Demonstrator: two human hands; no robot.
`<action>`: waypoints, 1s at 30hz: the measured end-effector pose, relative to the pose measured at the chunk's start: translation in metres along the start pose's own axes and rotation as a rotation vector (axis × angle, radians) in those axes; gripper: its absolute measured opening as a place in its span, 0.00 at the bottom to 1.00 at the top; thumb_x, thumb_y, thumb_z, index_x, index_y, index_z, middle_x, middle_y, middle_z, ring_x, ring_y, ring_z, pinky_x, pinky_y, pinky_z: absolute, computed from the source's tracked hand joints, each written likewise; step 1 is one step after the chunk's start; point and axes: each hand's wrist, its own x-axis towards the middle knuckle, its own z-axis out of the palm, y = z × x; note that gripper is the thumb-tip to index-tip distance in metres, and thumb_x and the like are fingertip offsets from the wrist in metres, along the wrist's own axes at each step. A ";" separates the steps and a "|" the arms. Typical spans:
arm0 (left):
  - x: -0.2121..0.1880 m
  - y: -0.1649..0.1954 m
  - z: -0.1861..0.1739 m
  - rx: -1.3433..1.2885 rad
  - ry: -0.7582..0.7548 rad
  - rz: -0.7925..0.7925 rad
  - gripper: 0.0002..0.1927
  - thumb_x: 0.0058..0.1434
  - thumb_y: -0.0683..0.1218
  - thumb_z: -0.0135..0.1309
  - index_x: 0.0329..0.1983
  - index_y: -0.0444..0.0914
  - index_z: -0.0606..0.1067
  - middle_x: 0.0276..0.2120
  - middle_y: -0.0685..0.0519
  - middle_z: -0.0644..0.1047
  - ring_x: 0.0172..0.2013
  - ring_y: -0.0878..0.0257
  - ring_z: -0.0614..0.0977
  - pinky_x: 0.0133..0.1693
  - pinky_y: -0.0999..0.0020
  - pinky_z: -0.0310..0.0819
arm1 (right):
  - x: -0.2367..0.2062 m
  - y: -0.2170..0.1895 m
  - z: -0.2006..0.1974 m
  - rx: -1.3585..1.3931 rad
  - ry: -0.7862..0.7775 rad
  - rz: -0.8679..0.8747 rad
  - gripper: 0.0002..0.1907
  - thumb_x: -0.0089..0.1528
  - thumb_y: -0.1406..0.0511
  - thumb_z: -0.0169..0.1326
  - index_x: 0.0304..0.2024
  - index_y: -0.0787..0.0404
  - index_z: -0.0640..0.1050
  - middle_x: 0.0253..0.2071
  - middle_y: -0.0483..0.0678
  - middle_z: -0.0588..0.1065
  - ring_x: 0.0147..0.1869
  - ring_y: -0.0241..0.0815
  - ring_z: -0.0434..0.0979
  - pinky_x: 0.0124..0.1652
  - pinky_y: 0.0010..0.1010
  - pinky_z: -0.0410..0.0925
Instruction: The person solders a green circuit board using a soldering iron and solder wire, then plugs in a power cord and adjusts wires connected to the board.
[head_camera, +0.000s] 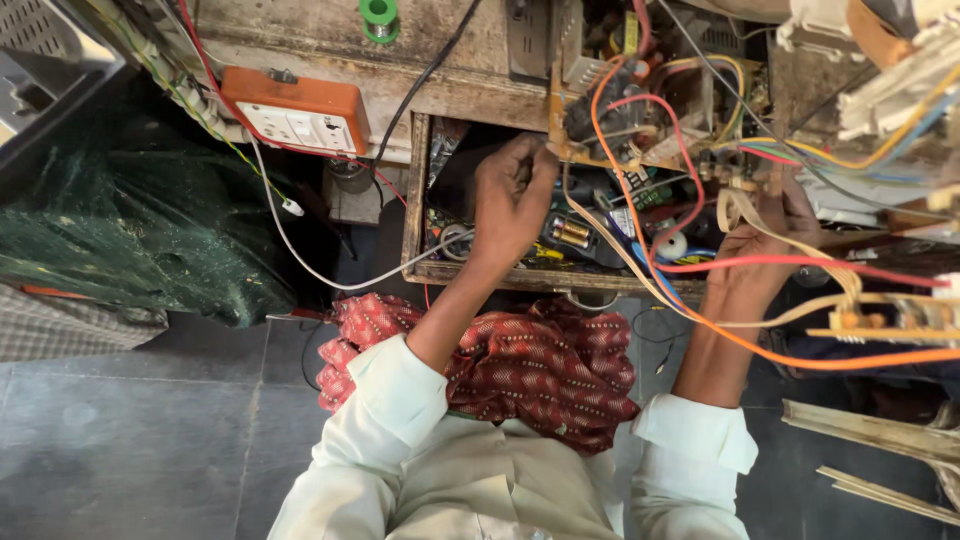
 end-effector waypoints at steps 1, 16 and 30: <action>0.004 -0.005 0.000 -0.014 -0.013 0.007 0.11 0.70 0.42 0.50 0.30 0.34 0.72 0.22 0.64 0.62 0.25 0.77 0.60 0.26 0.74 0.51 | 0.000 0.001 -0.003 0.005 0.004 0.024 0.10 0.68 0.74 0.58 0.51 0.76 0.80 0.40 0.57 0.80 0.36 0.42 0.80 0.30 0.21 0.69; -0.017 -0.016 0.004 -0.098 -0.047 0.104 0.14 0.74 0.43 0.48 0.31 0.35 0.68 0.27 0.64 0.63 0.31 0.75 0.62 0.31 0.72 0.55 | -0.013 0.001 -0.021 -0.422 -0.168 -0.119 0.12 0.74 0.65 0.55 0.55 0.69 0.78 0.50 0.49 0.80 0.48 0.39 0.80 0.49 0.32 0.76; -0.081 0.014 -0.038 0.021 -0.099 -0.117 0.16 0.74 0.48 0.54 0.30 0.38 0.71 0.23 0.64 0.66 0.25 0.76 0.62 0.27 0.76 0.52 | -0.011 -0.023 -0.171 -1.196 -0.114 -0.523 0.15 0.72 0.69 0.54 0.60 0.69 0.73 0.59 0.60 0.74 0.63 0.55 0.72 0.62 0.42 0.67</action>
